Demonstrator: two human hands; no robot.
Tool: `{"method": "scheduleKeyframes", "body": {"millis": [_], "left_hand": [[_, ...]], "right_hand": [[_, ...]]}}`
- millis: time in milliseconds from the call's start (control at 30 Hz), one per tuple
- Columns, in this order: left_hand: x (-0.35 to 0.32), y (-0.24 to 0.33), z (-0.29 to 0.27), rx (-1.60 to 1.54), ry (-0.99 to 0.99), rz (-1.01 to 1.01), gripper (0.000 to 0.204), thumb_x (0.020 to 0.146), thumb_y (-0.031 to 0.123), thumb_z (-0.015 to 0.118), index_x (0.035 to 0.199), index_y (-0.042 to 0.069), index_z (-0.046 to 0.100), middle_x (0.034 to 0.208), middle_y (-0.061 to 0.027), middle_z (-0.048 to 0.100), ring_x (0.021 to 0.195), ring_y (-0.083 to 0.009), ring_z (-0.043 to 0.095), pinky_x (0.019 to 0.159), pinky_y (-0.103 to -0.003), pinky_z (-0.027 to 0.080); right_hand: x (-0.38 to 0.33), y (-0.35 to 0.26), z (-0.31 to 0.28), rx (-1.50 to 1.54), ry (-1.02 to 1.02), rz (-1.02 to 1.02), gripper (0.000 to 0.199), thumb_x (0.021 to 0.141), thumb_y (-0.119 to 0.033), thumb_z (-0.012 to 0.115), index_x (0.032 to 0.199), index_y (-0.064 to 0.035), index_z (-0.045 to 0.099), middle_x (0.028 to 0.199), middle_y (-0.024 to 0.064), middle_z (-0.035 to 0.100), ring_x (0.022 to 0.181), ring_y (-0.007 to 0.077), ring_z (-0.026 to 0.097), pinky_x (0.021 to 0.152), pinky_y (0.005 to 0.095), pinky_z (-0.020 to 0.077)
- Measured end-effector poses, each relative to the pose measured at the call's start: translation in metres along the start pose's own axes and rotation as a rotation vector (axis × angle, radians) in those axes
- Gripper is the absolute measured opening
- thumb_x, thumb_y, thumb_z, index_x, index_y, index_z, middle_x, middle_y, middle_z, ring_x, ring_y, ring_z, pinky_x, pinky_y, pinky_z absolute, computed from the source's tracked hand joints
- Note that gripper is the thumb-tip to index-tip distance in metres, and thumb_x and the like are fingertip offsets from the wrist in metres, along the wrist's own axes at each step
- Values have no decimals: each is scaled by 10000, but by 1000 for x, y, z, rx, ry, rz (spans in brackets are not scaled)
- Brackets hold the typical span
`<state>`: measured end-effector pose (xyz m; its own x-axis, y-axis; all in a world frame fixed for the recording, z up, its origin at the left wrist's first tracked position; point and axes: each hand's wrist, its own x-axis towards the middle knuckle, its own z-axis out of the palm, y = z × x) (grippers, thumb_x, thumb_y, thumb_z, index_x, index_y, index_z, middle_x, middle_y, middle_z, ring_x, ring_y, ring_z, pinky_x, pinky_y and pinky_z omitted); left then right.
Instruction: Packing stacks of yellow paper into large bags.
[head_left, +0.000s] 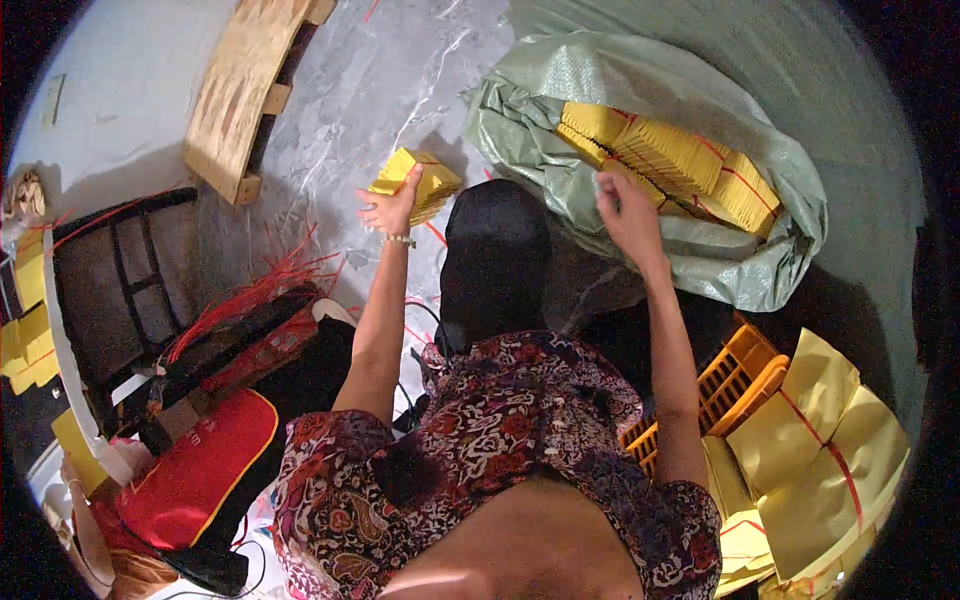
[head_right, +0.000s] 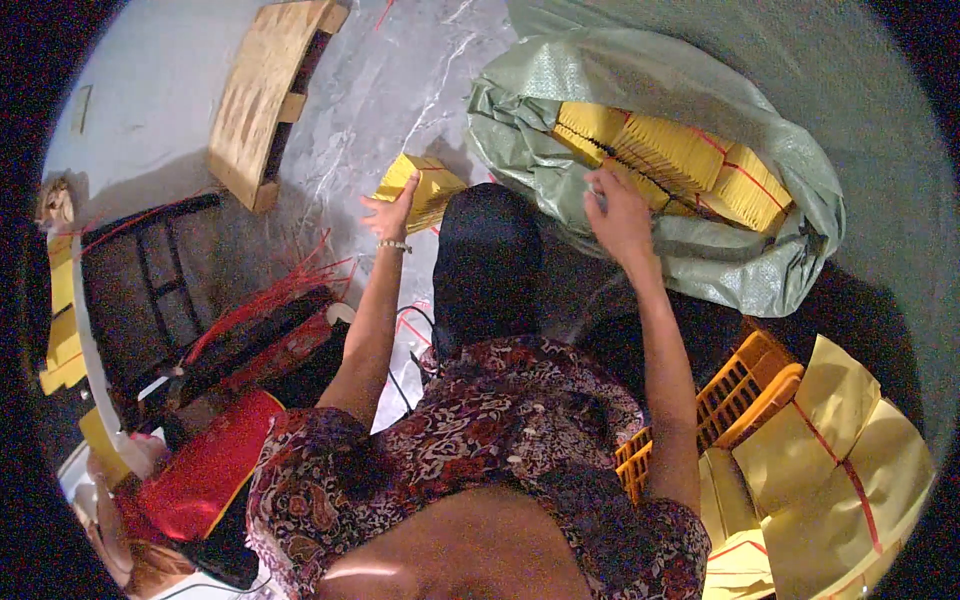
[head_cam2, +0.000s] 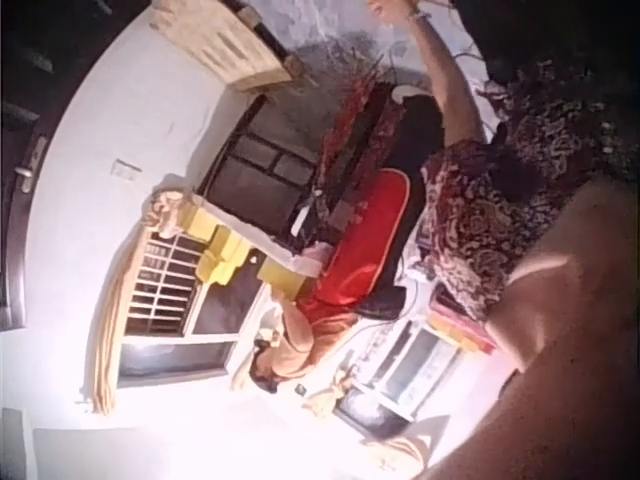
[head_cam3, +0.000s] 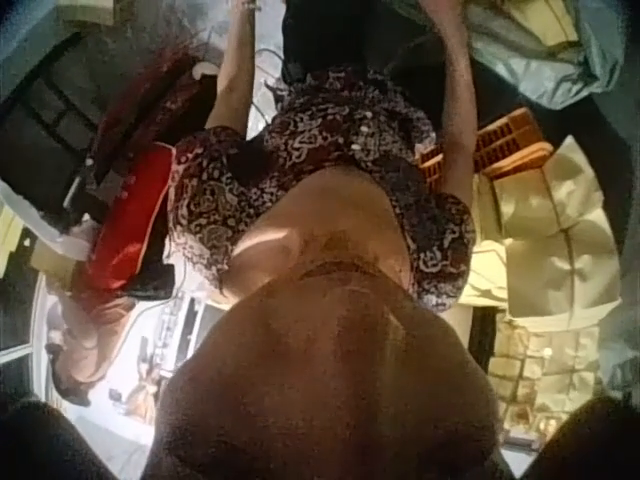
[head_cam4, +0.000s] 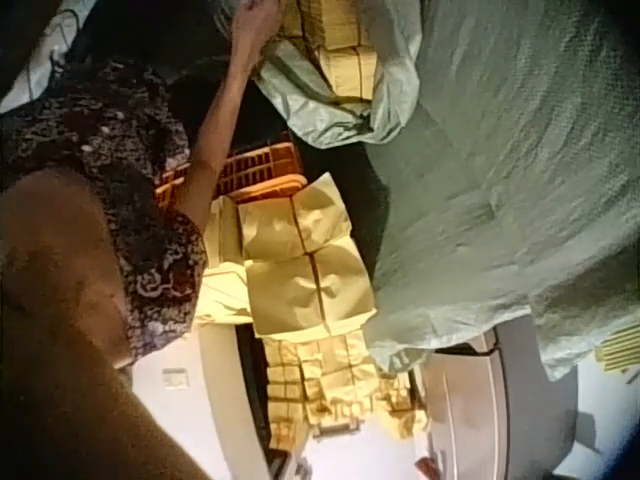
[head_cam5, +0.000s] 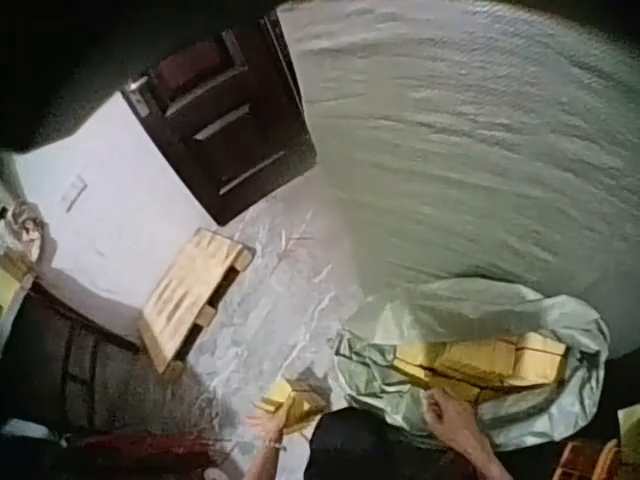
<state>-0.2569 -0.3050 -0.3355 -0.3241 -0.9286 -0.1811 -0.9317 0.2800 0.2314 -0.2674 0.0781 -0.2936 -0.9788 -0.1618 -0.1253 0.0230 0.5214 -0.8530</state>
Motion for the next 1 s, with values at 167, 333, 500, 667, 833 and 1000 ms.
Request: {"method": "scheduleKeyframes", "body": {"millis": [167, 333, 500, 667, 833, 1000], "left_hand": [[14, 1, 20, 70, -145, -123, 1548, 350, 818, 686, 1424, 89, -157, 1423, -370, -16, 1327, -507, 99, 1067, -555, 165], [13, 7, 30, 57, -119, -100, 1581, 331, 811, 699, 1416, 58, -169, 1398, -386, 64, 1308, -490, 161, 1059, -537, 179], [16, 5, 28, 68, -92, -75, 1541, 344, 758, 739, 1435, 81, -112, 1342, -406, 179, 1276, -484, 233, 1045, -535, 213], [23, 4, 0, -9, -79, -40, 1431, 417, 676, 768, 1443, 71, -26, 1335, -346, 306, 1250, -410, 365, 1033, -459, 319], [3, 30, -77, -150, 70, 315, 1337, 476, 573, 807, 1447, 111, 14, 1250, -324, 384, 1150, -429, 438, 968, -505, 358], [-82, 85, -178, -310, 119, 926, 1263, 483, 375, 844, 1437, 72, 74, 1252, -298, 362, 1183, -410, 357, 1001, -507, 295]], "right_hand": [[15, 6, 33, -62, 15, -99, 222, 802, -146, 571, 1014, -83, 558, 944, 142, 589, 876, 344, 578, 760, 437, 462], [23, 12, 43, -259, -5, -27, 507, 815, -293, 595, 1220, -32, 436, 1139, 252, 511, 1030, 433, 510, 850, 478, 431], [30, 19, 77, -261, -201, -29, 645, 818, -355, 595, 1310, -16, 350, 1221, 271, 485, 1106, 425, 489, 925, 459, 408], [21, 16, 87, -183, -321, -77, 543, 815, -310, 603, 1255, -61, 403, 1177, 208, 514, 1071, 412, 511, 889, 472, 428], [20, -9, 54, -94, -38, -104, 465, 829, -236, 610, 1231, -59, 458, 1112, 202, 525, 1040, 386, 515, 927, 422, 404], [16, -47, 41, 342, 47, -87, 416, 859, -186, 604, 1219, -35, 459, 1174, 156, 526, 1083, 289, 528, 939, 360, 404]]}}
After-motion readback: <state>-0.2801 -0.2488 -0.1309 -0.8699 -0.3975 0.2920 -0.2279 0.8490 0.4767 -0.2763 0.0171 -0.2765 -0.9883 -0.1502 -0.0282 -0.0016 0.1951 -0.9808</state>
